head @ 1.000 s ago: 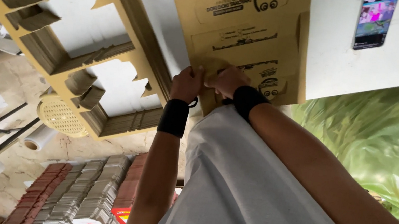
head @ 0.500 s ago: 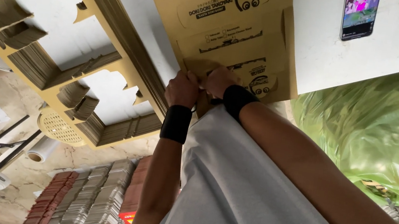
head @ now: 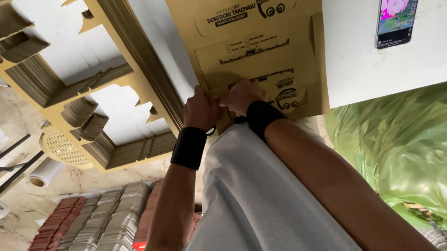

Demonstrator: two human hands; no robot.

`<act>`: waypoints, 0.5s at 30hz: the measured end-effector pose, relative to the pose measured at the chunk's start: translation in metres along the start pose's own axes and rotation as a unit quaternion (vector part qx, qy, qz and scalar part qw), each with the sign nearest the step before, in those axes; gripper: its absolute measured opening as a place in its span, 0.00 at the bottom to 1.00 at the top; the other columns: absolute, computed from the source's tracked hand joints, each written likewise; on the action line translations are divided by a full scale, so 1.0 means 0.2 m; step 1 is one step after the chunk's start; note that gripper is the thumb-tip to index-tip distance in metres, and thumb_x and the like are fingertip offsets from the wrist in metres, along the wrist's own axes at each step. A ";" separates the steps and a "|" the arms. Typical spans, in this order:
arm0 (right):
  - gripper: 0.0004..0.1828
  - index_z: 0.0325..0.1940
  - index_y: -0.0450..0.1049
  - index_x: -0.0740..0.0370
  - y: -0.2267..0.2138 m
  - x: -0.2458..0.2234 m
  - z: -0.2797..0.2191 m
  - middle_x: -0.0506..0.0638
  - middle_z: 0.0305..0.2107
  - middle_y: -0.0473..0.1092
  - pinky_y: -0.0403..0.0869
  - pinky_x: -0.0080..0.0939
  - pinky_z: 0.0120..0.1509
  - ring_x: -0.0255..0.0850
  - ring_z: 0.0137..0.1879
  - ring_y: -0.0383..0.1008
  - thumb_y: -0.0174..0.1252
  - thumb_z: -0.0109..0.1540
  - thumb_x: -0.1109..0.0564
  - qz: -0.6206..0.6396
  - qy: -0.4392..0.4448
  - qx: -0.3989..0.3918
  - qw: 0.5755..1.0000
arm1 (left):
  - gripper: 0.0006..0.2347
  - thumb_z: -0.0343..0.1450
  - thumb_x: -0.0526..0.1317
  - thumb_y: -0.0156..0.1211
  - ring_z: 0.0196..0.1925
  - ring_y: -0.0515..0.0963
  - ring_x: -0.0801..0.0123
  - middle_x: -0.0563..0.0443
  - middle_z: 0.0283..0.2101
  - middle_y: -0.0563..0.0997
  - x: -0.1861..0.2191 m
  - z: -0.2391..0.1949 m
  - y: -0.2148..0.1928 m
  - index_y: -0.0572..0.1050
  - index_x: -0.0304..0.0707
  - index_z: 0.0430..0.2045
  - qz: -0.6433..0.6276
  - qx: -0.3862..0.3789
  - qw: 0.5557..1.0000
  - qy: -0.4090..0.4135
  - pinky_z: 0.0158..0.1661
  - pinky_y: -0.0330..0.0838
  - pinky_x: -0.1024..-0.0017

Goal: Folding flat cardboard sheets into box inserts at a packaging station.

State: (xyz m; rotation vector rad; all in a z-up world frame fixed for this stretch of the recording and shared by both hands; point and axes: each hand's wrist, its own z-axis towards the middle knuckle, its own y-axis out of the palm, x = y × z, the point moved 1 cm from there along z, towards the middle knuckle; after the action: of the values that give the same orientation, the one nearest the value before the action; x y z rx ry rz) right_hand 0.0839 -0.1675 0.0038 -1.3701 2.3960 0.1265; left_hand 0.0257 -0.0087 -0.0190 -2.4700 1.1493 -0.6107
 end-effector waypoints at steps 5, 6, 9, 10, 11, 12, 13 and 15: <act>0.25 0.14 0.70 0.49 0.02 -0.03 0.02 0.42 0.09 0.67 0.70 0.33 0.22 0.32 0.15 0.64 0.59 0.66 0.45 -0.134 -0.030 -0.024 0.990 | 0.12 0.75 0.48 0.52 0.44 0.84 0.38 0.29 0.36 0.82 0.10 -0.04 -0.03 0.66 0.39 0.40 0.027 0.004 0.999 -0.047 0.40 0.81 0.49; 0.25 0.14 0.70 0.50 0.03 -0.02 0.04 0.43 0.10 0.68 0.73 0.36 0.24 0.35 0.16 0.65 0.59 0.66 0.46 -0.247 -0.075 -0.027 0.966 | 0.12 0.75 0.47 0.53 0.44 0.85 0.39 0.29 0.36 0.82 0.12 -0.04 -0.03 0.66 0.39 0.40 0.027 0.007 0.998 -0.053 0.40 0.81 0.49; 0.25 0.13 0.71 0.50 0.04 0.02 0.04 0.44 0.10 0.69 0.72 0.36 0.25 0.35 0.16 0.65 0.61 0.64 0.43 -0.183 -0.060 -0.020 0.981 | 0.12 0.75 0.48 0.52 0.45 0.84 0.39 0.30 0.37 0.82 0.06 -0.05 0.00 0.66 0.38 0.42 0.008 0.010 0.998 -0.058 0.41 0.81 0.49; 0.27 0.11 0.72 0.49 0.03 0.04 0.04 0.44 0.09 0.68 0.70 0.34 0.24 0.32 0.16 0.64 0.63 0.61 0.38 -0.003 0.000 -0.009 1.000 | 0.13 0.76 0.49 0.51 0.46 0.84 0.39 0.30 0.39 0.82 0.03 -0.05 0.01 0.67 0.38 0.42 -0.012 0.010 0.998 -0.056 0.42 0.81 0.49; 0.27 0.11 0.72 0.49 0.03 0.05 0.05 0.44 0.09 0.68 0.70 0.34 0.24 0.32 0.16 0.64 0.63 0.61 0.38 -0.005 -0.007 -0.014 1.000 | 0.13 0.76 0.49 0.51 0.46 0.84 0.39 0.30 0.39 0.82 0.00 -0.07 0.02 0.67 0.38 0.42 -0.012 0.016 0.998 -0.063 0.42 0.81 0.49; 0.26 0.12 0.72 0.51 0.03 0.06 0.05 0.47 0.11 0.69 0.69 0.37 0.25 0.35 0.18 0.66 0.63 0.61 0.41 0.013 -0.014 -0.010 1.000 | 0.17 0.76 0.51 0.52 0.49 0.83 0.40 0.30 0.42 0.82 -0.03 -0.09 0.03 0.67 0.36 0.47 -0.079 0.017 0.995 -0.060 0.44 0.81 0.49; 0.25 0.13 0.72 0.53 0.02 0.08 0.07 0.49 0.12 0.70 0.68 0.40 0.26 0.38 0.19 0.68 0.64 0.61 0.43 0.029 -0.019 -0.004 0.999 | 0.21 0.77 0.54 0.52 0.51 0.83 0.40 0.30 0.45 0.82 -0.05 -0.10 0.05 0.67 0.34 0.52 -0.146 0.018 0.988 -0.052 0.46 0.81 0.49; 0.23 0.13 0.73 0.52 0.07 0.11 0.11 0.48 0.12 0.69 0.69 0.41 0.25 0.39 0.18 0.67 0.59 0.62 0.45 0.029 -0.029 -0.006 0.999 | 0.21 0.74 0.56 0.52 0.51 0.83 0.40 0.32 0.45 0.82 -0.07 -0.17 0.09 0.68 0.36 0.50 -0.118 0.011 0.991 -0.068 0.48 0.79 0.48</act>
State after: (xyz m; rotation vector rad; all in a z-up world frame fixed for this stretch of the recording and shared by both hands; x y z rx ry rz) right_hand 0.0688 -0.1733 -0.0270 -1.2851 2.3912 0.1934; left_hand -0.0112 -0.0131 -0.0008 -2.6043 0.8022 -0.5062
